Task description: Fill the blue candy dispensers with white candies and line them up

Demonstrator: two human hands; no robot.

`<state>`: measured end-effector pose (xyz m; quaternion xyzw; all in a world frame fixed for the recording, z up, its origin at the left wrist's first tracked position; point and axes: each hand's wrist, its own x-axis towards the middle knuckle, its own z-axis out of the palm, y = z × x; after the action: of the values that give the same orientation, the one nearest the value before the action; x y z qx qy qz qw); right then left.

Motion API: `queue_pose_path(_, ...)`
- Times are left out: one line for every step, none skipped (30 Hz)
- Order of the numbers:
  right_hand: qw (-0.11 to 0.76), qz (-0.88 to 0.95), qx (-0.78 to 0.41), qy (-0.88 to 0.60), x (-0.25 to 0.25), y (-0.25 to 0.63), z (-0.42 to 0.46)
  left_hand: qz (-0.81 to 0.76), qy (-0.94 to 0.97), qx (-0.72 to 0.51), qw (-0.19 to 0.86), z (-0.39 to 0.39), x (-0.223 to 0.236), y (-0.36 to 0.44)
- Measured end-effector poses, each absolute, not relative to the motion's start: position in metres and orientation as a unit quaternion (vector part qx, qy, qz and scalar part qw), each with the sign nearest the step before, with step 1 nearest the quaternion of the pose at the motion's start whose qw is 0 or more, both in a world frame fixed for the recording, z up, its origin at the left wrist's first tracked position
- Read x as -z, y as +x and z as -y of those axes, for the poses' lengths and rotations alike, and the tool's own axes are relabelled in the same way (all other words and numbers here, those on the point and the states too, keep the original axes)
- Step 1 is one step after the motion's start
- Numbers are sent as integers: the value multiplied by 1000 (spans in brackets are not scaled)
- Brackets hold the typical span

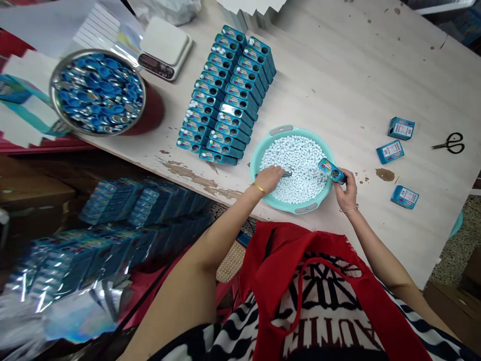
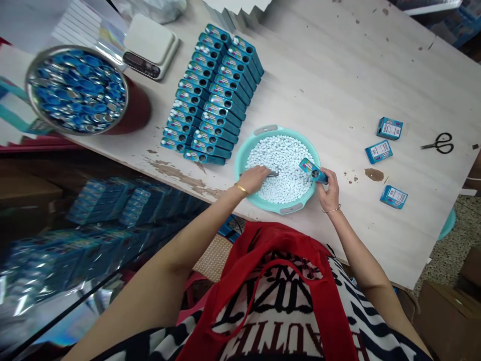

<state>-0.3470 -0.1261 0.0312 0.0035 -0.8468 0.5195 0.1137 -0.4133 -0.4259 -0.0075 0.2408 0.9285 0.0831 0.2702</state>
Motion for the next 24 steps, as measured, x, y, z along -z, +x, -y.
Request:
queue_pose_path(116, 845, -522, 0, -32, -347, 125, -922, 241, -117, 279, 417, 16, -410)
queue_pose_path(119, 843, -524, -2, -32, -346, 125, -916, 239, -146, 286, 407, 22, -407)
queue_pose_path(121, 842, -525, -3, -33, -346, 125, -912, 235, -169, 292, 397, 27, -404)
queue_pose_path(122, 841, -527, -5, -33, -345, 126, -908, 233, -186, 293, 388, 30, -401)
queue_pose_path(121, 840, -529, -9, -34, -345, 126, -906, 234, -195, 293, 380, 33, -399)
queue_pose_path(120, 839, -531, -16, -35, -345, 127, -904, 236, -205, 292, 373, 35, -397)
queue_pose_path(117, 838, -533, -23, -35, -345, 127, -901, 236, -221, 291, 369, 36, -396)
queue_pose_path(114, 838, -534, -30, -36, -344, 127, -895, 235, -243, 291, 367, 36, -395)
queue_pose_path(112, 838, -533, -36, -37, -344, 127, -888, 234, -269, 292, 368, 35, -395)
queue_pose_path(111, 840, -530, -39, -37, -344, 126, -879, 233, -297, 292, 370, 32, -395)
queue_pose_path(111, 842, -526, -40, -38, -344, 125, -870, 233, -324, 289, 375, 27, -396)
queue_pose_path(113, 846, -519, -36, -39, -343, 124, -863, 236, -346, 282, 382, 19, -397)
queue_pose_path(115, 851, -511, -29, -41, -343, 124, -859, 244, -358, 272, 389, 10, -398)
queue_pose_path(117, 857, -502, -19, -42, -343, 123, -857, 255, -364, 260, 397, -2, -400)
queue_pose_path(120, 862, -493, -5, -42, -343, 123, -856, 267, -366, 248, 405, -17, -402)
queue_pose_path(121, 866, -485, 11, -43, -343, 123, -856, 281, -363, 236, 413, -32, -404)
queue_pose_path(123, 869, -478, 27, -43, -344, 125, -857, 294, -357, 227, 419, -49, -407)
queue_pose_path(123, 871, -473, 43, -42, -344, 126, -858, 305, -350, 219, 424, -67, -409)
queue_pose_path(122, 874, -468, 57, -41, -344, 129, -859, 316, -341, 214, 427, -84, -412)
queue_pose_path(119, 875, -463, 69, -39, -344, 131, -861, 325, -328, 212, 428, -100, -414)
queue_pose_path(115, 876, -460, 80, -37, -344, 134, -864, 335, -311, 212, 427, -115, -416)
queue_pose_path(111, 877, -459, 90, -35, -344, 138, -867, 345, -287, 216, 425, -129, -418)
queue_pose_path(107, 876, -460, 98, -33, -343, 141, -871, 354, -257, 222, 421, -141, -420)
queue_pose_path(103, 874, -462, 105, -31, -342, 145, -876, 362, -222, 230, 416, -151, -421)
